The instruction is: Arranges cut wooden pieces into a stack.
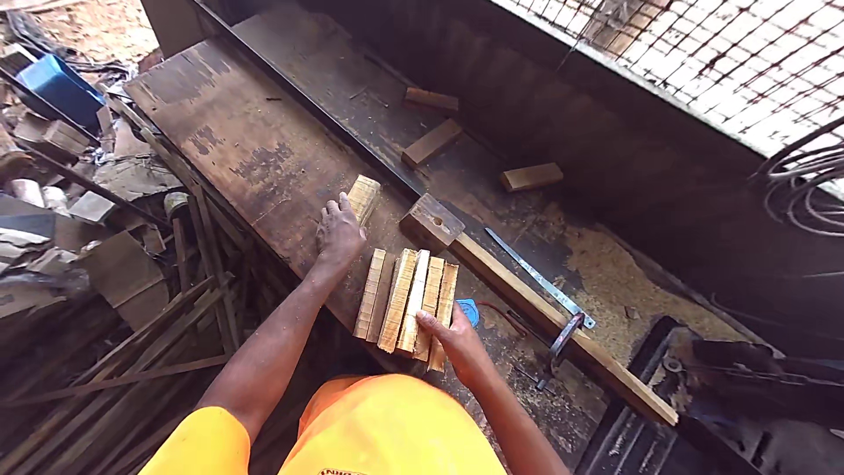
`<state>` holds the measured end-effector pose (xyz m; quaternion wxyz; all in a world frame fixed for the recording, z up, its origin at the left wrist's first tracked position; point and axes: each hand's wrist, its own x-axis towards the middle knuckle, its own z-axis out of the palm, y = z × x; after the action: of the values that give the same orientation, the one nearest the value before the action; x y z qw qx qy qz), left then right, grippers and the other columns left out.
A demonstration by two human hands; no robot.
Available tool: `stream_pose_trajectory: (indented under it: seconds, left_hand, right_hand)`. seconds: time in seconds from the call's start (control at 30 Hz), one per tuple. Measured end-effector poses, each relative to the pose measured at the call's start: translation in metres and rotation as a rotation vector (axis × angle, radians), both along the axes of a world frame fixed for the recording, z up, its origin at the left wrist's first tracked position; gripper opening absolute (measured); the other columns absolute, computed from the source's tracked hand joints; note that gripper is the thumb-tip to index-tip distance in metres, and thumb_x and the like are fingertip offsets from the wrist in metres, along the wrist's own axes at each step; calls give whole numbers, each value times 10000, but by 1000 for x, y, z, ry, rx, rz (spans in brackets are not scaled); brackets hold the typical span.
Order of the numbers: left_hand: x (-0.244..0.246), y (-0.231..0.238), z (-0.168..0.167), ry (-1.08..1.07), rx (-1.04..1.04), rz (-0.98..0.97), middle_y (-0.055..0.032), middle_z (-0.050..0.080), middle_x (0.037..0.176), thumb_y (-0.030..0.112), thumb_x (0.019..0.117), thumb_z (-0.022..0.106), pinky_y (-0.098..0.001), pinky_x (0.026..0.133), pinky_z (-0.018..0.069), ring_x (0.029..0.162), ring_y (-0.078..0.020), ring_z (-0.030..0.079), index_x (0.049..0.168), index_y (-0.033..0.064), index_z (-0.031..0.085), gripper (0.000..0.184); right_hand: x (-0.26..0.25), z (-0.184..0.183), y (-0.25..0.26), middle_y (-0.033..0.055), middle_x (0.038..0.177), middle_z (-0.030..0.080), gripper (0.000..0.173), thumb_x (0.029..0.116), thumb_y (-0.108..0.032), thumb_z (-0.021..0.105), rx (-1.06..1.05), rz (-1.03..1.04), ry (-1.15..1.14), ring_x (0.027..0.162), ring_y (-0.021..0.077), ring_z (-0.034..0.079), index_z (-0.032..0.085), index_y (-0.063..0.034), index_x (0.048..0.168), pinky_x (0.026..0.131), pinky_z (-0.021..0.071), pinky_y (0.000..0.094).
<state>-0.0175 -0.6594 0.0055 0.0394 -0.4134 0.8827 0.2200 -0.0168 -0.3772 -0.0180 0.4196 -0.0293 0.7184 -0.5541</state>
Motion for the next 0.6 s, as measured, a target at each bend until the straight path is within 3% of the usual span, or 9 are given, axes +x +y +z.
stream_pose_trajectory:
  seconds: [0.1,0.17,0.2,0.23,0.3,0.33,0.4,0.5,0.6]
  left_hand:
    - [26,4,24,208,303,33,-229,567,1421,320,951,729,-598,1047,490,1265,-391,599,1637,147,246,856]
    - [53,20,36,367,639,103,-157,651,1337,331,991,681,-535,943,581,1110,-298,698,1609,241,322,721]
    - [65,32,41,403,771,132,-160,660,1313,328,1013,646,-520,901,601,1062,-291,713,1596,225,349,663]
    - [75,46,41,397,817,133,-161,633,1356,318,1023,623,-523,914,594,1093,-293,698,1590,185,367,636]
    - [91,72,24,319,792,78,-148,398,1603,317,1028,588,-580,1085,470,1356,-327,525,1589,105,367,638]
    - [98,85,15,293,821,81,-148,309,1662,359,1050,551,-603,1122,425,1429,-343,457,1622,109,283,680]
    - [102,97,13,274,916,144,-142,350,1651,477,1070,485,-612,1123,427,1431,-340,475,1663,173,143,749]
    - [103,95,23,264,1018,196,-84,265,1700,626,1040,415,-622,1185,328,1513,-308,357,1675,210,103,820]
    - [104,94,20,291,975,172,-61,168,1731,640,1042,386,-628,1213,268,1554,-301,275,1678,220,59,830]
  right_hand:
    - [0,-1,0,93,1217,699,803,868,-420,798,-14,-6,-5,1038,223,719,391,-191,1520,895,614,431]
    - [2,0,0,92,1220,697,796,874,-416,798,-13,-7,-17,1043,222,716,390,-194,1521,898,611,432]
    - [2,0,0,93,1213,700,791,872,-420,799,-9,-9,-15,1040,222,718,398,-192,1515,896,612,435]
    - [2,0,0,94,1210,701,793,869,-424,799,-6,-8,-12,1037,223,717,399,-188,1513,894,611,437]
    - [2,2,-1,93,1208,700,798,868,-439,792,-8,4,2,1034,222,717,399,-174,1509,887,614,436]
    - [2,4,-1,93,1214,695,796,873,-441,783,-13,14,14,1039,218,713,396,-164,1512,890,612,437]
    - [2,6,-1,85,1228,689,797,885,-444,769,-17,25,21,1055,209,706,380,-163,1521,901,606,431]
    - [4,6,1,83,1236,689,789,900,-442,759,-14,25,19,1058,210,708,371,-176,1532,903,606,430]
    - [3,5,-1,90,1228,694,772,901,-421,761,-16,28,18,1052,221,712,379,-177,1527,902,607,435]
